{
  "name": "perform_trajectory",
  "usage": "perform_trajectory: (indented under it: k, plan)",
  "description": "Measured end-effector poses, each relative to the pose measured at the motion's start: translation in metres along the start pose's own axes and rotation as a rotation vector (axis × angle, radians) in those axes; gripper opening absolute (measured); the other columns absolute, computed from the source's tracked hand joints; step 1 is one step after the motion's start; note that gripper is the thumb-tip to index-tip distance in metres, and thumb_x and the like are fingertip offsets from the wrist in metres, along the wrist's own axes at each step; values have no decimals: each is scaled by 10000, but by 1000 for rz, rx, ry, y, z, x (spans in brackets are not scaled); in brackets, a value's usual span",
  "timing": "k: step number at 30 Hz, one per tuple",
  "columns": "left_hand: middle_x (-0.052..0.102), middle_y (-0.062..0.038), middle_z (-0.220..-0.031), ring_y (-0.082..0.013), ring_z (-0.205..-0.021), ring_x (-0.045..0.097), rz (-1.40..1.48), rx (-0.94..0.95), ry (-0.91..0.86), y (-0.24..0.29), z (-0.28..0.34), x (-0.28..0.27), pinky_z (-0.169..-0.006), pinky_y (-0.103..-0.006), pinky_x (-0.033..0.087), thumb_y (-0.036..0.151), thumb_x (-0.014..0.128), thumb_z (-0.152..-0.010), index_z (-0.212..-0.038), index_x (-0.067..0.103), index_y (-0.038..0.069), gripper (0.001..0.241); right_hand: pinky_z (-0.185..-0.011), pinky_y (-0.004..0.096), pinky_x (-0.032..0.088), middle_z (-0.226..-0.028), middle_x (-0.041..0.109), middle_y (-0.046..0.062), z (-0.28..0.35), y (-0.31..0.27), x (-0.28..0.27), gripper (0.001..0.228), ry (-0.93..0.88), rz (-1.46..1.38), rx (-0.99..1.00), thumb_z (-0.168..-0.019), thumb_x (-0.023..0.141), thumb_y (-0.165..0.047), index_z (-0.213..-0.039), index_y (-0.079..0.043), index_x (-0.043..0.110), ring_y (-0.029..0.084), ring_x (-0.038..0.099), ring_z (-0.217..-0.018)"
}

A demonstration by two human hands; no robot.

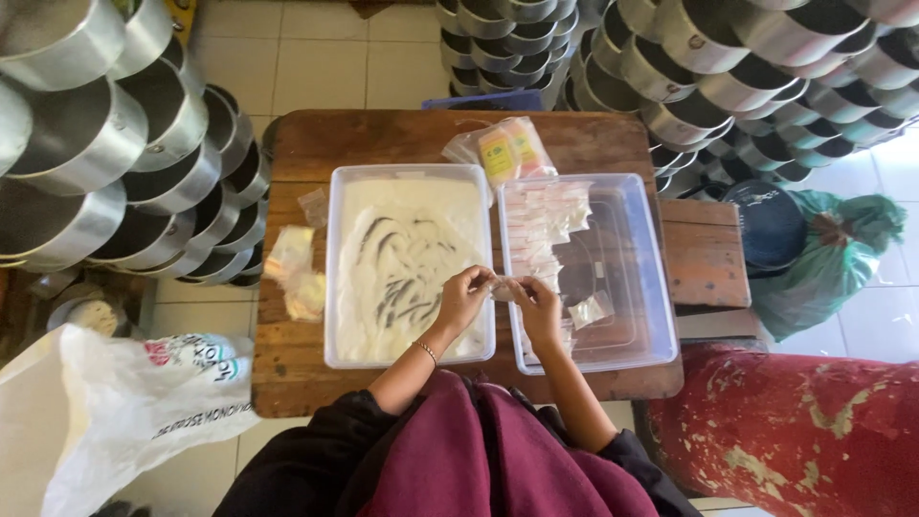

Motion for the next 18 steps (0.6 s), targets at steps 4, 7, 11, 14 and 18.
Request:
perform_trajectory:
  k: [4, 7, 11, 14, 18]
  plan:
    - [747, -59, -829, -113, -723, 669, -63, 123, -29, -4, -29, 36, -670, -272, 547, 129, 734, -947, -966, 717, 20, 112, -643, 246, 503, -852, 726, 68, -22, -3, -38, 200, 21, 163, -20, -963, 743, -172, -1052, 6, 762, 97, 623, -740]
    - [757, -102, -834, -157, -702, 698, -133, 125, 56, -3, -55, 56, -663, -305, 546, 118, 763, -888, -978, 724, 9, 147, -621, 252, 539, -850, 753, 37, -47, -7, -62, 202, 12, 255, 31, -956, 719, -196, -1067, -31, 756, 98, 663, -704]
    - [767, -119, -856, -180, -762, 733, -147, 127, -60, 16, -84, 84, -701, -313, 562, 115, 765, -880, -948, 737, 19, 121, -665, 244, 546, -853, 766, 62, -83, -1, -98, 193, 45, 308, 16, -925, 752, -178, -1054, -37, 778, 89, 686, -732]
    - [772, -112, -888, -194, -793, 749, -187, 87, -84, 7, -101, 99, -718, -316, 575, 100, 746, -881, -959, 739, 31, 104, -693, 244, 545, -861, 771, 70, -103, 4, -109, 185, 35, 304, -6, -922, 760, -173, -1048, -41, 788, 86, 683, -758]
    - [777, -105, -920, -244, -801, 750, -285, 34, -80, 0, -114, 108, -700, -347, 569, 129, 732, -888, -961, 739, 45, 111, -686, 256, 547, -845, 768, 39, -119, 0, -112, 197, 46, 384, 59, -894, 782, -204, -1036, -68, 791, 88, 684, -751]
Point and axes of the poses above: each hand's wrist, its own z-axis away from the middle knuckle, its own x-axis out of the palm, y = z × x, the point moved 7 cm from there along -z, towards the middle knuckle
